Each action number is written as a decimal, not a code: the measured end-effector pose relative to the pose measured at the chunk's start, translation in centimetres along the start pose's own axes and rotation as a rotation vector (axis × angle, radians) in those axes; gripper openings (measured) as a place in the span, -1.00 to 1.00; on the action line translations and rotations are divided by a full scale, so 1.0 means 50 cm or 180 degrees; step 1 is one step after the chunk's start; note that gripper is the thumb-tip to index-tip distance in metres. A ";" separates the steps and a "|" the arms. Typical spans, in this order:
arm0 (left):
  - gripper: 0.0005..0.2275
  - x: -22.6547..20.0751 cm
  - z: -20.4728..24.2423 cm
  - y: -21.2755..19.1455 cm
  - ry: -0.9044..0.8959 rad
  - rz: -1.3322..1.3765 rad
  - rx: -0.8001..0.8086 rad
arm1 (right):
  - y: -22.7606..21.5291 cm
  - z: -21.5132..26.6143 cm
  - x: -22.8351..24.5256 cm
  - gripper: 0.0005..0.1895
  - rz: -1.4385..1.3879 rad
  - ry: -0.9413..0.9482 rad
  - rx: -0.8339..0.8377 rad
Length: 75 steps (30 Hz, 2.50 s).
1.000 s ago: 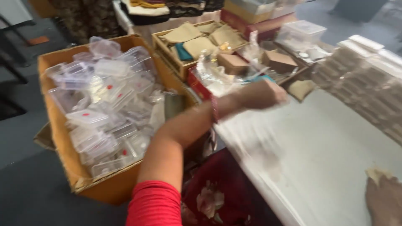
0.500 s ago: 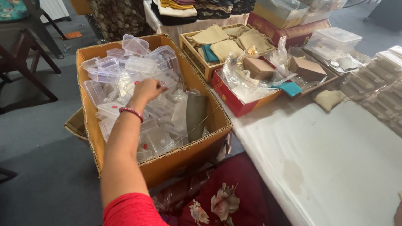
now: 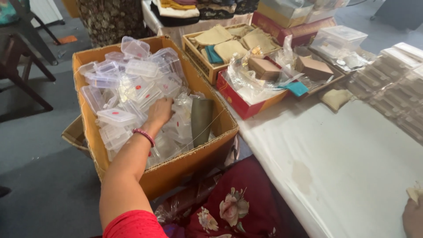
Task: The person wipes a beaded necklace with a white cloth on a table, then places it into a small plastic container. They proceed to wipe the container and place it into a small beige pouch, which is then set aside.
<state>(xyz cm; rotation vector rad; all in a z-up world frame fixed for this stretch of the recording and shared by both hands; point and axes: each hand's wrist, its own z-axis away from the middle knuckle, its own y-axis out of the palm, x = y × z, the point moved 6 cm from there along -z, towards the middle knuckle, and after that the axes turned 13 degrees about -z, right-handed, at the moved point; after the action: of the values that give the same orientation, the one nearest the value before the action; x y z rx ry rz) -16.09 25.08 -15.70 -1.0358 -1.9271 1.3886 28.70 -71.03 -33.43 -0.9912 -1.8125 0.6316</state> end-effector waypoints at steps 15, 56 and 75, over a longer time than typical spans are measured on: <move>-0.62 -0.133 -0.121 0.093 0.1107 -0.1987 -0.0619 | -0.132 0.059 0.200 -0.57 0.1069 -0.0230 -0.0273; 0.13 -1.261 0.101 -0.136 0.3289 0.1461 0.0984 | -0.398 0.166 0.327 -0.81 -0.0622 0.0705 -0.2774; 0.43 -1.298 0.104 -0.095 0.3188 0.2558 0.1104 | -0.232 0.182 0.748 -0.60 0.0046 -0.1073 0.0192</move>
<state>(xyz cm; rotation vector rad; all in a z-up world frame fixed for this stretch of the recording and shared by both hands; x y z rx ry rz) 14.67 -32.41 -12.35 -1.9223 -0.5287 1.1138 7.77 -45.82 -10.13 -0.8978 -2.0655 0.8999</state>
